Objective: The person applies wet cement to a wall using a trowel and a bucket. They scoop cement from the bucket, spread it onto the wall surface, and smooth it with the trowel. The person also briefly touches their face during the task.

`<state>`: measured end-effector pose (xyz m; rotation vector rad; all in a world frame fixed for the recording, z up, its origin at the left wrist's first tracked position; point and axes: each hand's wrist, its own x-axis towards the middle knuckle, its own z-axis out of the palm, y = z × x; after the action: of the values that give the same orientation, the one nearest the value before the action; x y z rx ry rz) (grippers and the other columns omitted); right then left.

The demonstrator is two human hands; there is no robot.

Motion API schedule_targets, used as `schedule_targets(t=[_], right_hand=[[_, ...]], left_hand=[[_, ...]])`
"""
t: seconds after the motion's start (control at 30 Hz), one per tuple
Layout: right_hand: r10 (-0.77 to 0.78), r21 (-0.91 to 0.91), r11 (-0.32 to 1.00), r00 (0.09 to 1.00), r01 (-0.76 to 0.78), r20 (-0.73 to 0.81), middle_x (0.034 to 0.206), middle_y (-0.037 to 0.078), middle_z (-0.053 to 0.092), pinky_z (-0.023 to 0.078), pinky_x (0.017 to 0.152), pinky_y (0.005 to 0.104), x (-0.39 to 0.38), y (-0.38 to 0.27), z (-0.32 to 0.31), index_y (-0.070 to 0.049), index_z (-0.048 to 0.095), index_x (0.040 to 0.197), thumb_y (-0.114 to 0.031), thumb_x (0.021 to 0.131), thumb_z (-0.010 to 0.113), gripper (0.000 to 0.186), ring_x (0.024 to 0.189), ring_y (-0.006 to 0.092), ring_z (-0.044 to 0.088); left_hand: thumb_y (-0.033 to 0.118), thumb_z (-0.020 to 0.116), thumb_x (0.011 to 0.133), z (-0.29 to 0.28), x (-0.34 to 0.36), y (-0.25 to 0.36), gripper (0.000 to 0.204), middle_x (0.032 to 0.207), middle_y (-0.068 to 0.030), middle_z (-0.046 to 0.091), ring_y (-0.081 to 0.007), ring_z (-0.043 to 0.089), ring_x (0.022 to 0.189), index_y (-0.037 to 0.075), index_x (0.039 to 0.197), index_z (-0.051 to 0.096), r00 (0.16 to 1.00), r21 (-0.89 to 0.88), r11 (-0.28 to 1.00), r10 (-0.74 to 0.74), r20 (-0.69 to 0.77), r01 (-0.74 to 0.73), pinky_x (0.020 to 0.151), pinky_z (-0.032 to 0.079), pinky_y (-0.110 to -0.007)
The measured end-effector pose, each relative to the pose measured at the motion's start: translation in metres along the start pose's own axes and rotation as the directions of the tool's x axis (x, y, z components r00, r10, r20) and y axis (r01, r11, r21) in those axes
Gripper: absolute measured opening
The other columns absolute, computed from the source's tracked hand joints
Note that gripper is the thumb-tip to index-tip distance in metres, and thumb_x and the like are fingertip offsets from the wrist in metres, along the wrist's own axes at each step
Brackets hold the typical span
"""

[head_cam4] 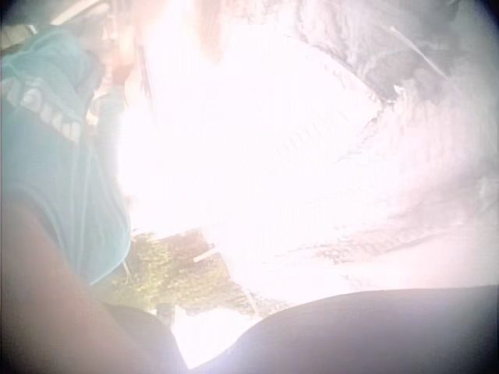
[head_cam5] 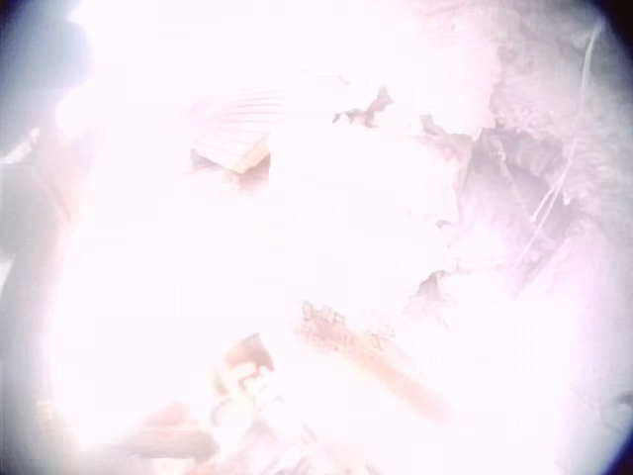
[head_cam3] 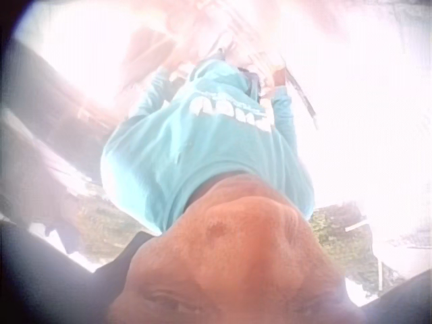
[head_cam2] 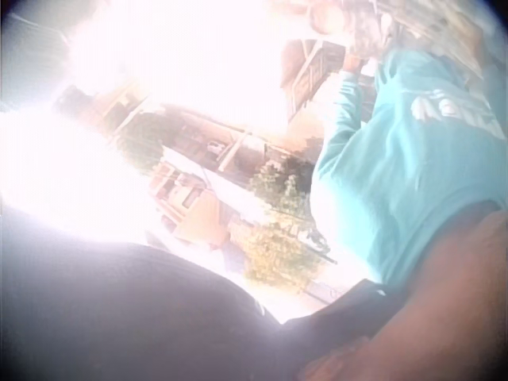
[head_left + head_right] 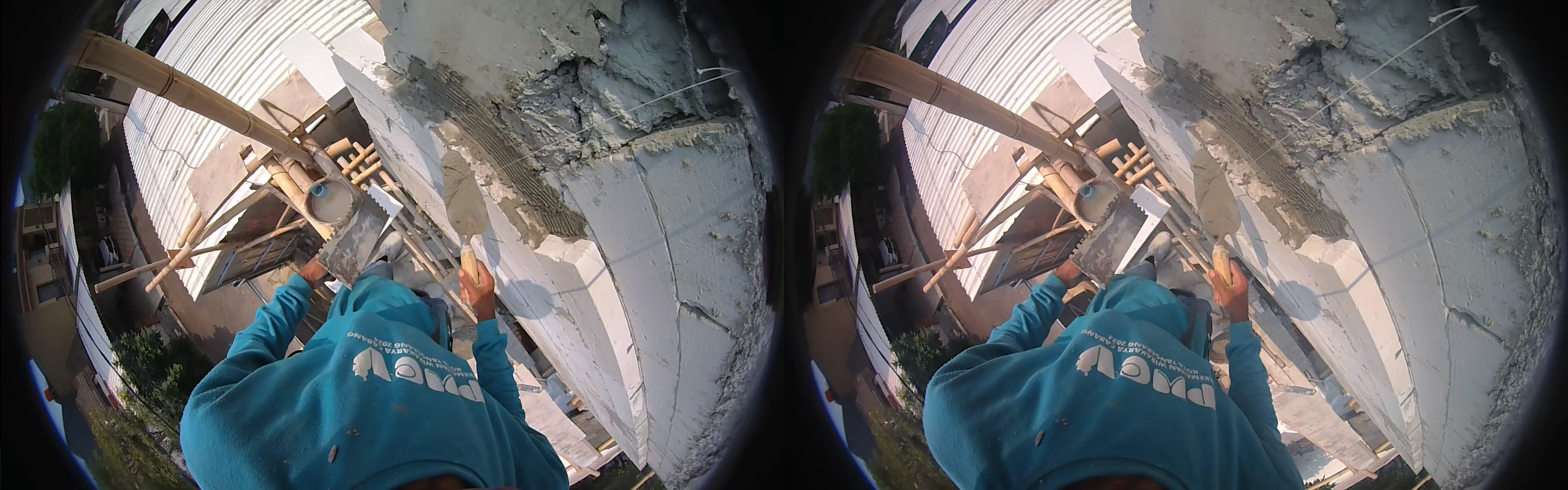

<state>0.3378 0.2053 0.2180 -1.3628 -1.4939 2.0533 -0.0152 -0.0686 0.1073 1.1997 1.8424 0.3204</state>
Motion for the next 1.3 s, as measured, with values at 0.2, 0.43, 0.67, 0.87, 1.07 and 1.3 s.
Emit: schedule_targets(t=[0.2,0.43,0.67,0.87,1.07,1.3], right_hand=[[-0.571,-0.638,0.673,0.811,0.375,-0.126,0.118,0.021,0.06,0.049,0.085,0.0449,0.15,-0.047,0.09,-0.004,0.052,0.127,-0.022,0.086,0.063,0.046,0.104,0.0404,0.06],[-0.403,-0.894,0.444,0.905,0.065,-0.134,0.112,0.019,0.059,0.051,0.078,0.0494,0.217,-0.03,0.134,-0.013,0.029,0.144,-0.013,0.085,0.063,0.069,0.094,0.0421,0.062],[-0.495,-0.876,0.46,0.861,0.145,-0.118,0.121,0.019,0.057,0.05,0.081,0.0507,0.17,0.01,0.102,-0.018,0.024,0.147,-0.012,0.086,0.061,0.072,0.099,0.0423,0.06],[-0.436,-0.826,0.563,0.837,-0.032,-0.33,0.117,0.023,0.052,0.048,0.085,0.0509,0.184,0.021,0.109,-0.012,0.023,0.146,-0.007,0.088,0.058,0.068,0.104,0.0436,0.056],[-0.357,-0.81,0.578,0.862,-0.099,-0.36,0.115,0.024,0.05,0.047,0.086,0.0511,0.152,0.062,0.098,-0.007,0.024,0.143,-0.003,0.087,0.056,0.065,0.103,0.0445,0.056],[-0.37,-0.637,0.766,0.866,0.081,-0.336,0.124,0.029,0.05,0.044,0.094,0.048,0.084,0.061,0.111,0.0,0.033,0.136,-0.006,0.082,0.059,0.059,0.108,0.0471,0.053]], left_hand=[[0.013,0.063,0.087,0.014,-0.038,-0.015,0.058,0.139,-0.016,0.047,-0.0287,0.043,0.13,0.003,0.139,0.042,0.985,-0.125,0.989,-0.1,-0.138,0.083,0.107,0.037,-0.038],[0.014,0.064,0.086,0.033,-0.085,-0.03,0.058,0.139,-0.016,0.046,-0.029,0.042,0.131,0.003,0.139,0.042,0.956,-0.231,0.958,-0.218,-0.196,0.171,0.107,0.037,-0.038],[0.014,0.064,0.086,0.036,-0.099,-0.041,0.058,0.14,-0.0161,0.046,-0.0293,0.042,0.131,0.003,0.139,0.042,0.948,-0.279,0.943,-0.241,-0.207,0.179,0.108,0.037,-0.038],[0.014,0.064,0.085,0.026,-0.102,-0.048,0.058,0.14,-0.0161,0.046,-0.0295,0.042,0.131,0.003,0.138,0.043,0.957,-0.264,0.949,-0.222,-0.186,0.169,0.108,0.037,-0.038],[0.014,0.064,0.085,0.012,-0.116,-0.056,0.058,0.14,-0.0162,0.046,-0.0298,0.042,0.131,0.003,0.138,0.043,0.963,-0.239,0.954,-0.223,-0.152,0.183,0.108,0.037,-0.038],[0.014,0.065,0.084,-0.007,-0.101,-0.061,0.059,0.14,-0.0163,0.046,-0.03,0.041,0.131,0.003,0.138,0.044,0.979,-0.202,0.971,-0.156,-0.128,0.129,0.108,0.036,-0.038]])
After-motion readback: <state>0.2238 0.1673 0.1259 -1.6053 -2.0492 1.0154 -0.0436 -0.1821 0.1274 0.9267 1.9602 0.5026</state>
